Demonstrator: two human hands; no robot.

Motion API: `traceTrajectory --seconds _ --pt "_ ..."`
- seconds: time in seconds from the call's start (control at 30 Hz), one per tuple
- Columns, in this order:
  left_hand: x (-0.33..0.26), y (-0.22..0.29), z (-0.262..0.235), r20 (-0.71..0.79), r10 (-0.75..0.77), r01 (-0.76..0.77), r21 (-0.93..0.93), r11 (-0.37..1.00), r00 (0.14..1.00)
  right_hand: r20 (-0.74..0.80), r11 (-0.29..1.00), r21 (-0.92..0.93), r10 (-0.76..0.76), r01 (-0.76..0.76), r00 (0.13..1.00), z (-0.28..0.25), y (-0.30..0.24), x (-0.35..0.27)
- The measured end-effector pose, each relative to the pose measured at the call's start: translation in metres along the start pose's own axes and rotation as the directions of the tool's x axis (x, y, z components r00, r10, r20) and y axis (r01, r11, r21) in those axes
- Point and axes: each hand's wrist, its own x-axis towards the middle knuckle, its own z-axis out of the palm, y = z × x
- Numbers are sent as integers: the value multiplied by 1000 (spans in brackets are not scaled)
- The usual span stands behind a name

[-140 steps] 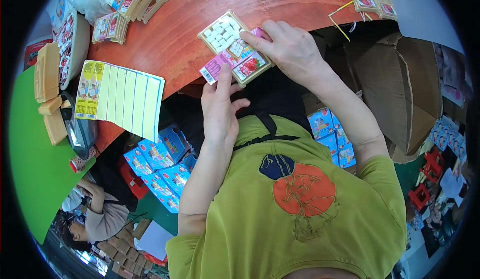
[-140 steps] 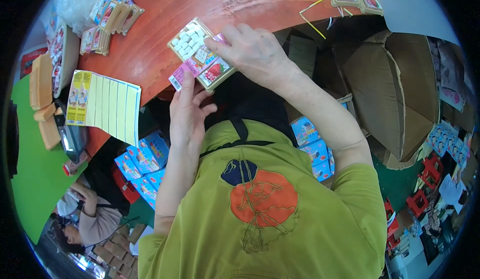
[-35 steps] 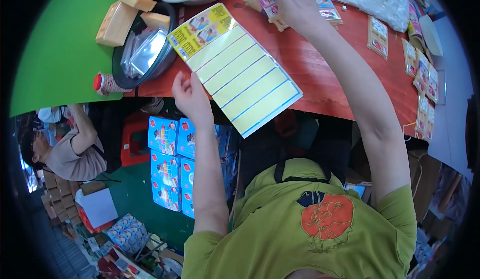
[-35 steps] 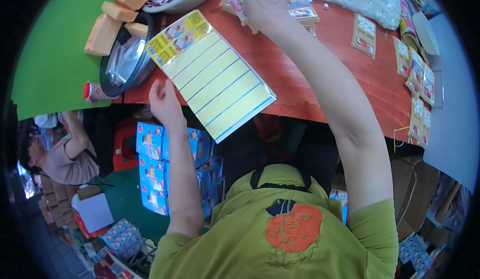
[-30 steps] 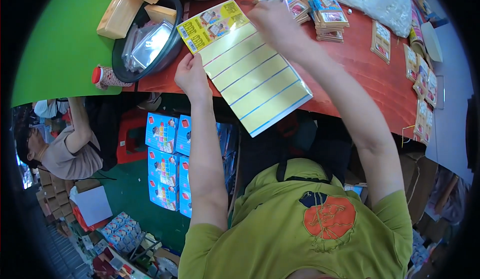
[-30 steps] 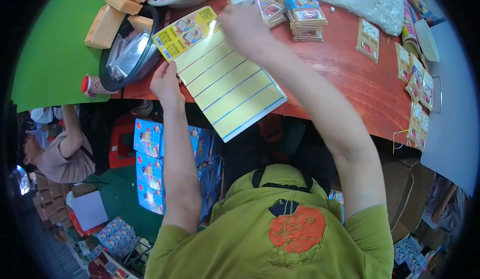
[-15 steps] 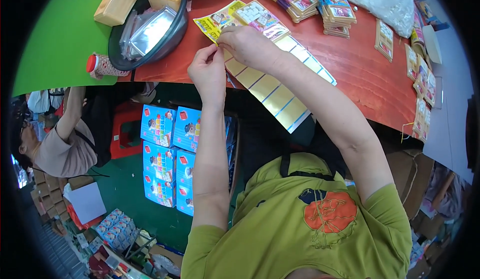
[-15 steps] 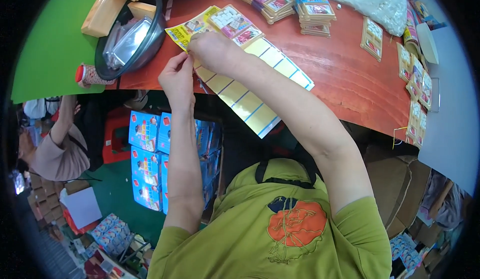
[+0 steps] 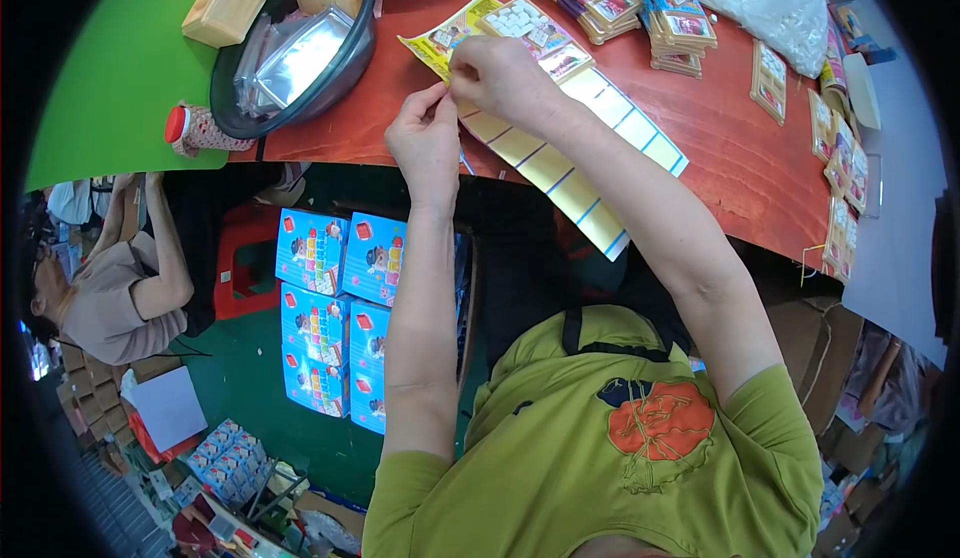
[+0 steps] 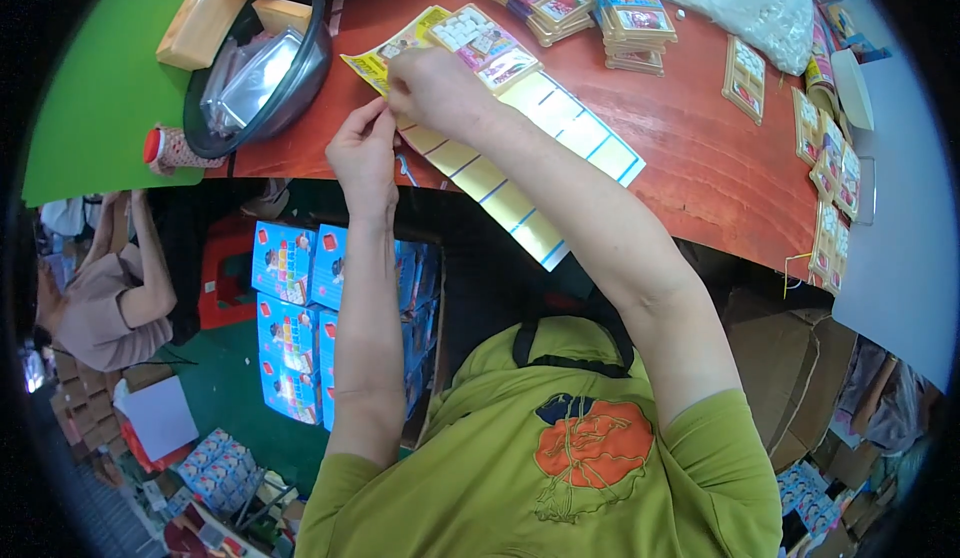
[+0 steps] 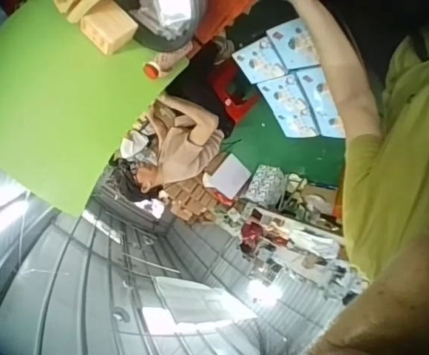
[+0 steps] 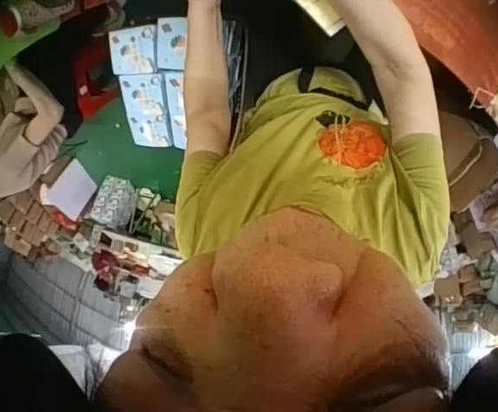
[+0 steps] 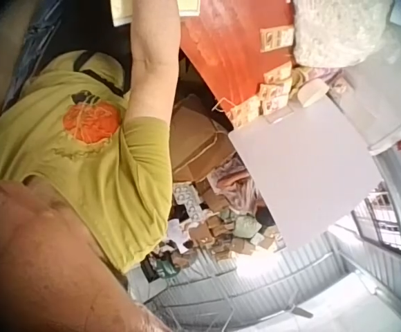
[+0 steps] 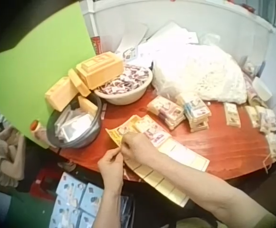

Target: Applying adhesive labels and wrappers to plastic product trays.

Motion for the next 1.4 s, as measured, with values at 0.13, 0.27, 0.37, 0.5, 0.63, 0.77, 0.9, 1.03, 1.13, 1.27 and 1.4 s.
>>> traceTrajectory --seconds 0.13,0.27,0.37,0.5,0.63,0.77,0.9,1.03,1.13,1.27,1.4 --pt "-1 -1 4 -9 -143 139 -179 974 990 -60 992 95 -83 88 995 4 15 -3" --pt "3 -11 2 -5 -105 105 -92 990 994 11 976 -77 -204 204 979 6 12 -4" --pt "3 -16 1 -9 -34 34 -49 998 999 124 969 -169 -160 180 979 4 5 -4" --pt "4 -23 -3 11 32 -32 -52 998 999 134 976 -170 -110 132 985 3 -2 -4" --pt "5 -19 2 14 -2 4 -104 995 1000 59 985 -134 -101 108 993 4 0 -8" --pt "3 -3 3 4 -182 179 -194 964 983 -58 986 -90 -148 142 987 15 5 -11" --pt "3 -1 3 10 -220 215 -260 941 975 -155 973 -108 -217 201 964 21 6 -12" --pt "1 -1 1 4 -218 213 -243 947 976 -91 974 -84 -218 210 972 17 8 -9" --pt "0 -2 5 -22 -163 154 -225 962 986 1 973 -114 -202 200 979 13 8 -7" --pt "4 -10 1 11 -116 115 -231 966 993 -34 982 -97 -167 163 985 15 5 -7" --pt "2 -4 2 18 -152 153 -195 969 988 -142 984 -56 -177 170 974 23 7 -7"
